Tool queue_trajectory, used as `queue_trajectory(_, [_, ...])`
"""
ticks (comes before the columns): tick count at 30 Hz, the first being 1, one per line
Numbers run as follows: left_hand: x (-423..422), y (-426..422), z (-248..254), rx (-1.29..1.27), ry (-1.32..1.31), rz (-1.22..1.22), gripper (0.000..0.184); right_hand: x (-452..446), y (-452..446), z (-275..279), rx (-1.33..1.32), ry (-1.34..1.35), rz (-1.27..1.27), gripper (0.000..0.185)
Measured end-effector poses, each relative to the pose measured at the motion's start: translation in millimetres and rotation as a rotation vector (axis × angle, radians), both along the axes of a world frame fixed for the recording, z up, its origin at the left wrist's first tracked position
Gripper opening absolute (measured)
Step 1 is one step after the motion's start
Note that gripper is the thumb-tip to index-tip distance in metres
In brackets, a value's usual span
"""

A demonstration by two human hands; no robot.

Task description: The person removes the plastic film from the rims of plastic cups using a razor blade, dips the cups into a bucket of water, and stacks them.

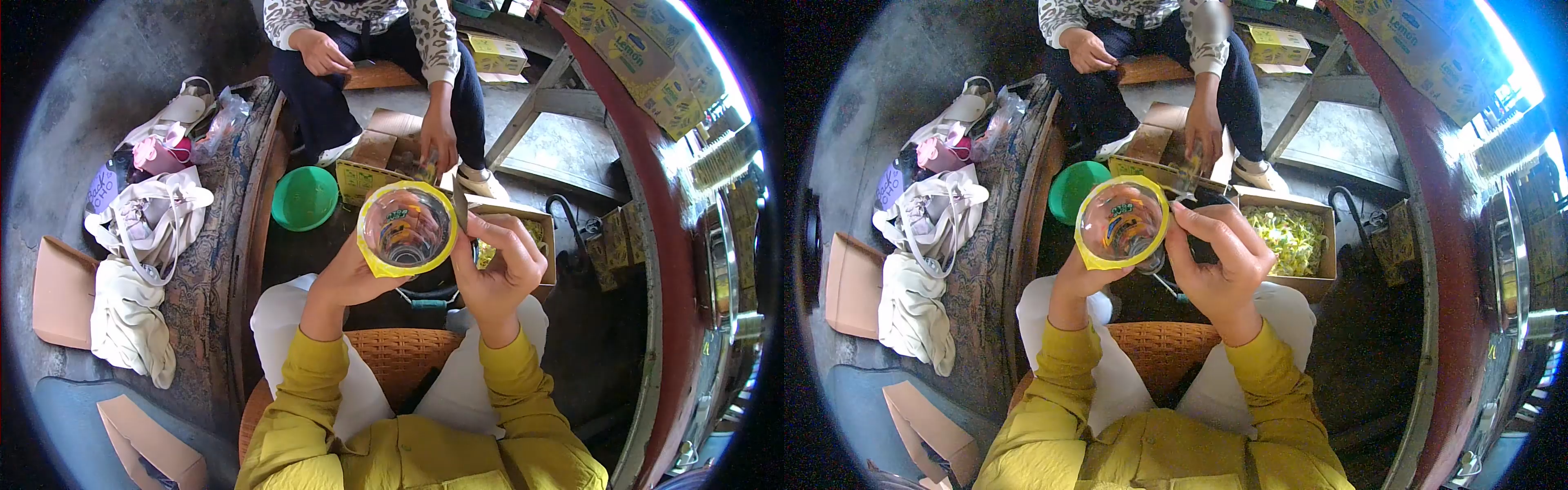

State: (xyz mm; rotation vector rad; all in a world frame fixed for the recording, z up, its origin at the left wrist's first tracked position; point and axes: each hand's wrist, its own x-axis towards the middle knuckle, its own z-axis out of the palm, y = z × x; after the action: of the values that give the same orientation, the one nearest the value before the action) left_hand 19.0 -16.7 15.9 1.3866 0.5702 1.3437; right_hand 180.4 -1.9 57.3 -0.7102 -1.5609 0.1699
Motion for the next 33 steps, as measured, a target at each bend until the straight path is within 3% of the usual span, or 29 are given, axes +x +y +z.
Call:
queue_trajectory(6, [-1.1, 0.0, 3.2, -0.011, -0.008, -0.014, 0.079, 1.1, -0.8, 0.1, 0.025, -0.041, -0.009, 0.017])
queue_trajectory(9, [1.8, -0.2, 1.4, 0.077, 0.073, 0.092, 0.077, -0.5, -1.5, -0.7, -0.001, -0.011, -0.018, 0.017])
queue_trajectory(15, [0.7, 5.5, -0.2, -0.023, 0.005, 0.098, 0.078, -3.0, -6.0, -2.5, -0.042, 0.016, -0.002, 0.017])
queue_trajectory(18, [0.3, 4.9, 3.8, 0.115, 0.113, 0.175, 0.077, -3.8, -5.2, -4.3, -0.034, -0.007, -0.010, 0.017])
queue_trajectory(26, [1.2, 2.8, 9.2, 0.115, 0.214, 0.110, 0.073, -4.4, -1.6, -5.7, 0.051, -0.036, -0.090, 0.017])
queue_trajectory(33, [0.9, -0.3, 14.2, 0.121, 0.222, 0.031, 0.071, 4.8, 1.9, -2.8, -0.026, -0.026, 0.028, 0.019])
